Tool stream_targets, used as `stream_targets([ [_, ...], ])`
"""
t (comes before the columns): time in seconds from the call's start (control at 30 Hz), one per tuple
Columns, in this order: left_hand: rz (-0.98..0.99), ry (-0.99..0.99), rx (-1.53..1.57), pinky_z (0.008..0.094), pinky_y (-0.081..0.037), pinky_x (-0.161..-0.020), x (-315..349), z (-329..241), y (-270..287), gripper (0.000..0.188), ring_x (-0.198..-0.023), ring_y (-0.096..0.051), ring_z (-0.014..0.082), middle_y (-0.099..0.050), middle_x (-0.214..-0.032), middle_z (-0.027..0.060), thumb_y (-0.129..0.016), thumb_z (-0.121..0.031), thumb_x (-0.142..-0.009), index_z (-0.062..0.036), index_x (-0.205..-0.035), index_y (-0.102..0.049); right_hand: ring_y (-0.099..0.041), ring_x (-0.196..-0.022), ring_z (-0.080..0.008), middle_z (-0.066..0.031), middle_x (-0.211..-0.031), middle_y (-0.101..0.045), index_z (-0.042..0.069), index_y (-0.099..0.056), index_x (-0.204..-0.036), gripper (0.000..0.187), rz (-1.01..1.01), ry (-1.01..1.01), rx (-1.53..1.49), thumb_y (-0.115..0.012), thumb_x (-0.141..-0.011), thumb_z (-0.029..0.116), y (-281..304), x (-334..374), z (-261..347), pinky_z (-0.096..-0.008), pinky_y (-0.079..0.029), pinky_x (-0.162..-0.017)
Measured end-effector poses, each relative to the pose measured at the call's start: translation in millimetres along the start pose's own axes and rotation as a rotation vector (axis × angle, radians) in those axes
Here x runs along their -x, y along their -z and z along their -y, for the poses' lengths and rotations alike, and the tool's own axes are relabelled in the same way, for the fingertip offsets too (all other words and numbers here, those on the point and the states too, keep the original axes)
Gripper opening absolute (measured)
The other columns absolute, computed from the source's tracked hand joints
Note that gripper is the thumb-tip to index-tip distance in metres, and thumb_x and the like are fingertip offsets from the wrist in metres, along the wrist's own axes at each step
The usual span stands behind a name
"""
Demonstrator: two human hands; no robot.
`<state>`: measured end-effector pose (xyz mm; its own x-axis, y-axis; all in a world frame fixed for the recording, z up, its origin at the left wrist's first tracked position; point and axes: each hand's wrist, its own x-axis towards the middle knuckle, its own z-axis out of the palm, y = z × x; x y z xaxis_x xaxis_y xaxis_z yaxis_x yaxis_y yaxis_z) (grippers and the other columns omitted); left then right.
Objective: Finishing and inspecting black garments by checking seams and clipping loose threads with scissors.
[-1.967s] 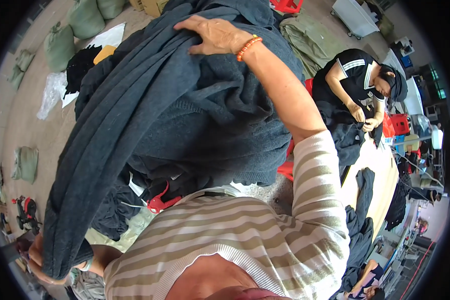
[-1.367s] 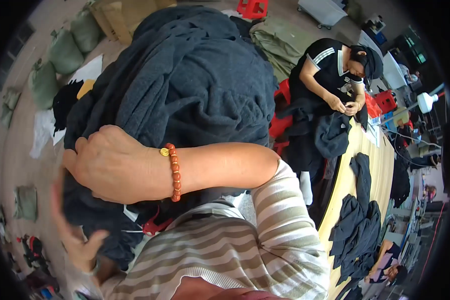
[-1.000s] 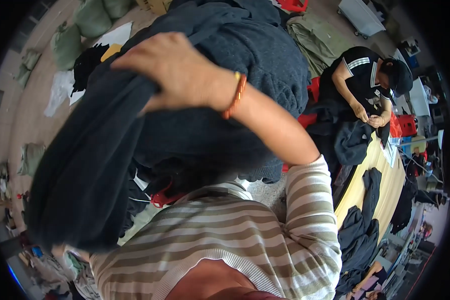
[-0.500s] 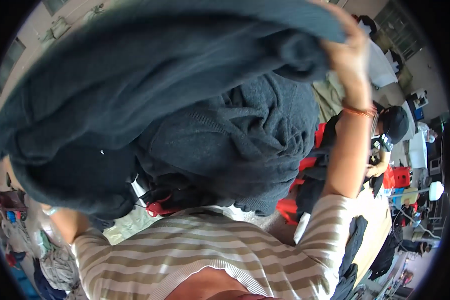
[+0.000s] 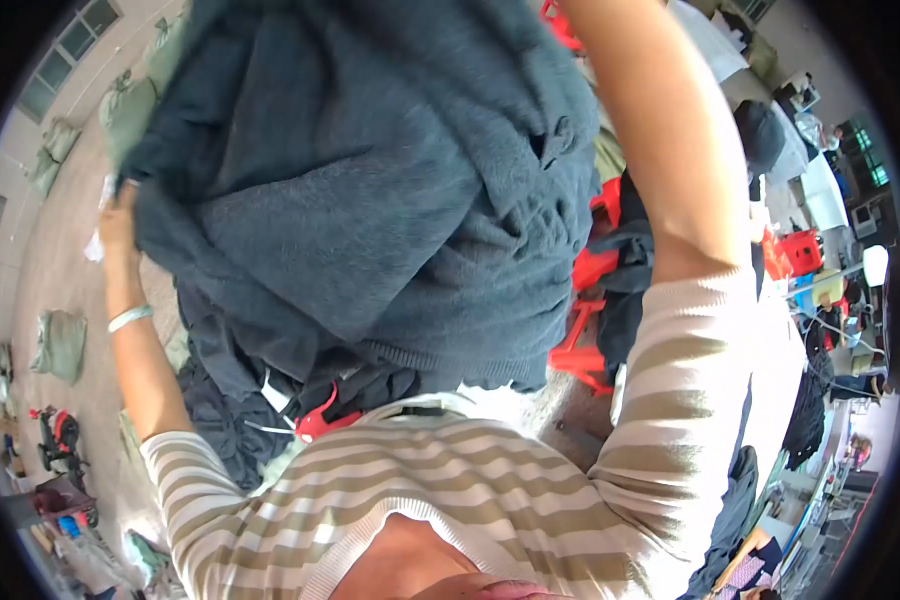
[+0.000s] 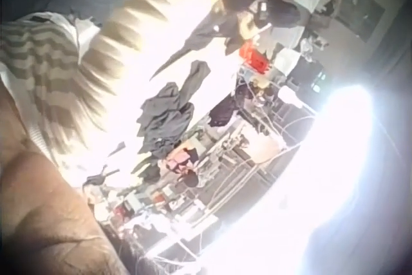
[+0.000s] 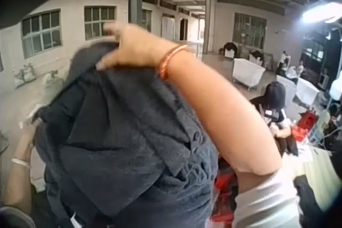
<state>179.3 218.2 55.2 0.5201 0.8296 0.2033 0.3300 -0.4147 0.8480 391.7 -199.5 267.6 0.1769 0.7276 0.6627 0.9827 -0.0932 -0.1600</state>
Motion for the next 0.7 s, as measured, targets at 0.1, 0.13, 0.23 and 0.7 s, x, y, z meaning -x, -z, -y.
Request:
stream_targets([
  [0.1,-0.044,-0.192,-0.526,0.0391,-0.050,-0.096,-23.8,140.5,46.2,0.058,-0.112,-0.065,0.0323,-0.062,-0.128,0.0239,-0.075,-0.031,-0.087,-0.0001,-0.133,-0.059,-0.056,-0.120,-0.0392,-0.0249,-0.132,-0.059,0.003,-0.051,-0.142,0.073,0.143,0.128,0.535,-0.079,-0.083,0.035,-63.0,38.2,-2.8,-0.0470,-0.044,-0.105],
  [0.13,-0.062,-0.242,-0.448,0.0391,-0.049,-0.099,-20.5,161.9,53.1,0.057,-0.118,-0.062,0.0318,-0.060,-0.133,0.0234,-0.076,-0.028,-0.087,0.0011,-0.133,-0.059,-0.056,-0.120,-0.0370,-0.0230,-0.132,-0.060,0.004,-0.053,-0.139,0.064,0.060,0.072,0.479,-0.076,-0.086,0.032,-69.1,61.6,-7.0,-0.0466,-0.043,-0.106],
  [0.23,0.066,-0.446,-0.080,0.0357,-0.050,-0.098,53.7,66.4,-10.7,0.044,-0.120,-0.061,0.0262,-0.060,-0.132,0.0189,-0.072,-0.016,-0.091,0.0007,-0.130,-0.060,-0.069,-0.085,-0.0233,-0.0095,-0.091,-0.071,0.004,-0.071,-0.106,0.022,-0.281,-0.003,0.434,-0.075,-0.087,0.016,-67.4,166.0,-38.6,-0.0333,-0.053,-0.080],
  [0.7,0.604,-1.042,-0.275,0.0425,-0.050,-0.092,131.4,-136.6,-216.6,0.043,-0.107,-0.061,0.0390,-0.060,-0.119,0.0163,-0.066,-0.009,-0.087,-0.0072,-0.130,-0.058,-0.061,-0.111,-0.0353,-0.0182,-0.114,-0.065,0.006,-0.062,-0.125,0.043,-0.124,-0.744,0.163,-0.057,-0.083,0.000,-106.8,283.6,-14.9,-0.0384,-0.047,-0.101],
])
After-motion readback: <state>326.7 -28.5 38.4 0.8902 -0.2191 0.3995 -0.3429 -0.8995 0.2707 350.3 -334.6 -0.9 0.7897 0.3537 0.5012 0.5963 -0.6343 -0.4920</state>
